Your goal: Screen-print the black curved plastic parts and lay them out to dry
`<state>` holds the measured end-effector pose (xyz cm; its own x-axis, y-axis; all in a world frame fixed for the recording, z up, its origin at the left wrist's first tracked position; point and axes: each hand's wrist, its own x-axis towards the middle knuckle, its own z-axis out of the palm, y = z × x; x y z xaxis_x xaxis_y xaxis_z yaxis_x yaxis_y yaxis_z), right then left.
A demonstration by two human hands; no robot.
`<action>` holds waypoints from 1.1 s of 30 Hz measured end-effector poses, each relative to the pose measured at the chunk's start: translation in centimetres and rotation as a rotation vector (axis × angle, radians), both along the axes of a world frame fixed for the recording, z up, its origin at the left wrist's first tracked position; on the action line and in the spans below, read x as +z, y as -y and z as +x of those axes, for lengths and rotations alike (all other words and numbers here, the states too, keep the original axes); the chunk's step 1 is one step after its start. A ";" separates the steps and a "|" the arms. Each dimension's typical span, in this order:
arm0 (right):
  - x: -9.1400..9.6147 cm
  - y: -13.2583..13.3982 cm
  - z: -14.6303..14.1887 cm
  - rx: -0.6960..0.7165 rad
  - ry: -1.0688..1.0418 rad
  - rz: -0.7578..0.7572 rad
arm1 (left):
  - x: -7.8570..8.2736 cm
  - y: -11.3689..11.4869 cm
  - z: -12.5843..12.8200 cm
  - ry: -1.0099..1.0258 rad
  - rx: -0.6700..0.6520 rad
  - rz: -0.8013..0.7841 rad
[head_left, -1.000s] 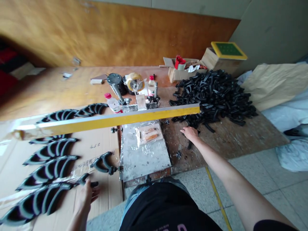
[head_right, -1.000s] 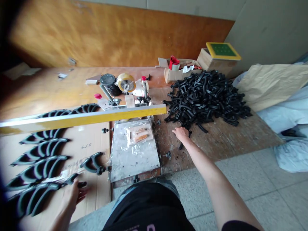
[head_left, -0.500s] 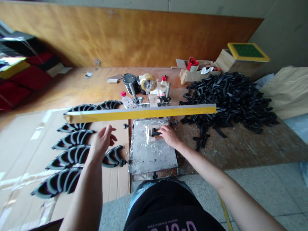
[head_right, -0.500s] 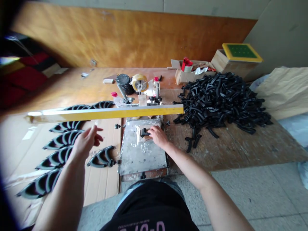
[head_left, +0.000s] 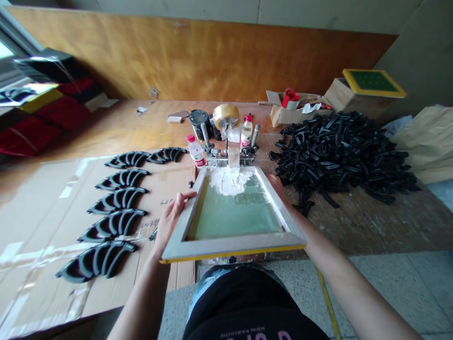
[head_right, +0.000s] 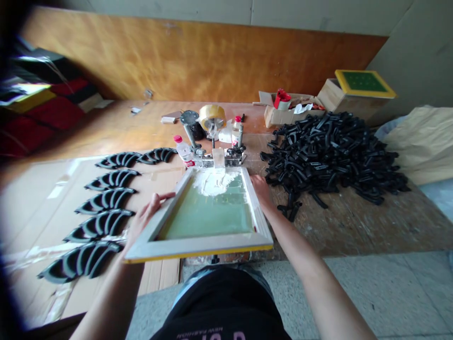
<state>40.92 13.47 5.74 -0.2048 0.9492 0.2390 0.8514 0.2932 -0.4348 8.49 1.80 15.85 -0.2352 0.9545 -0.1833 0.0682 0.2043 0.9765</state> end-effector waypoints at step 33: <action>3.4 1.1 -6.7 0.673 0.085 0.133 | -8.5 1.8 -0.1 -0.019 -0.038 -0.248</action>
